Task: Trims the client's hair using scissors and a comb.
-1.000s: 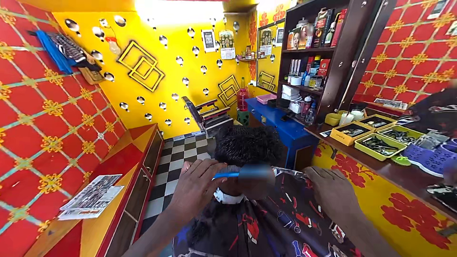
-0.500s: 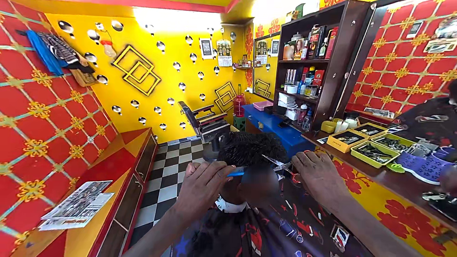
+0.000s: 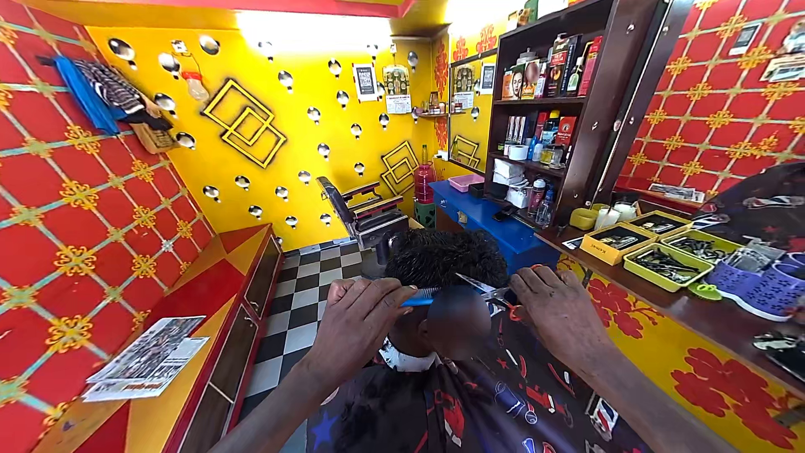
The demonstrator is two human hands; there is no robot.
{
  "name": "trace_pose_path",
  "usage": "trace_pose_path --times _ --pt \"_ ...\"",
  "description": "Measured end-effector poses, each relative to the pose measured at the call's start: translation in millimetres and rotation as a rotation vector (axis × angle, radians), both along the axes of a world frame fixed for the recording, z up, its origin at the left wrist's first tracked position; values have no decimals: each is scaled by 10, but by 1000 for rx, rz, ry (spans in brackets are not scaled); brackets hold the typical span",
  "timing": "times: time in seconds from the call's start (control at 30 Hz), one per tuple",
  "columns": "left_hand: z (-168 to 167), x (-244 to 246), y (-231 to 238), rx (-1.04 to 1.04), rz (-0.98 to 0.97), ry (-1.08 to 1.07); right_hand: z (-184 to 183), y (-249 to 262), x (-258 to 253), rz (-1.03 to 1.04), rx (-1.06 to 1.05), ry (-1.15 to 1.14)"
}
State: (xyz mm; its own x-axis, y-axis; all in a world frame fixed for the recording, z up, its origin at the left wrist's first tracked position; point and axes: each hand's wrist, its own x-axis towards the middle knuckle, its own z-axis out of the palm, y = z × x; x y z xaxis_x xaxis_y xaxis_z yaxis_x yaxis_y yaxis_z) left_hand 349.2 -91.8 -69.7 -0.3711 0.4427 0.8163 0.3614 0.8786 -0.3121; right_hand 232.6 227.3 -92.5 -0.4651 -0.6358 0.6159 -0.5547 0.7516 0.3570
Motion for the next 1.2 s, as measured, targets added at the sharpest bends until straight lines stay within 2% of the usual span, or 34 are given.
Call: trace_pose_path --times 0.2,0.33,0.4,0.47,0.53,0.67,0.77,0.9,1.0,1.1,1.2 --pt "1 31 31 52 7 25 53 -99 148 34 -23 6" --pt "69 133 -30 378 71 53 34 59 129 68 -256 -83" --pt "161 129 -96 477 59 45 -4 144 124 42 -371 -82" --pt "275 105 -94 420 -8 16 -41 238 122 8 -463 -73" --pt "421 71 21 217 -54 -56 -79 343 117 -38 -549 -90" --pt "652 -94 272 -147 -3 -222 -193 452 92 -88 -691 -210" --pt "676 -124 96 -222 19 -334 -316 449 161 -115 -628 -222" --pt "438 4 -356 -131 -42 -361 -420 462 259 -116 -482 -130" --pt "82 101 -537 30 -82 -374 -347 527 280 -127 -393 -159" --pt "-234 153 -531 302 -95 -504 -160 540 311 -111 -265 -72" --pt "-318 110 -477 512 -159 -584 100 426 374 -106 -173 -5"
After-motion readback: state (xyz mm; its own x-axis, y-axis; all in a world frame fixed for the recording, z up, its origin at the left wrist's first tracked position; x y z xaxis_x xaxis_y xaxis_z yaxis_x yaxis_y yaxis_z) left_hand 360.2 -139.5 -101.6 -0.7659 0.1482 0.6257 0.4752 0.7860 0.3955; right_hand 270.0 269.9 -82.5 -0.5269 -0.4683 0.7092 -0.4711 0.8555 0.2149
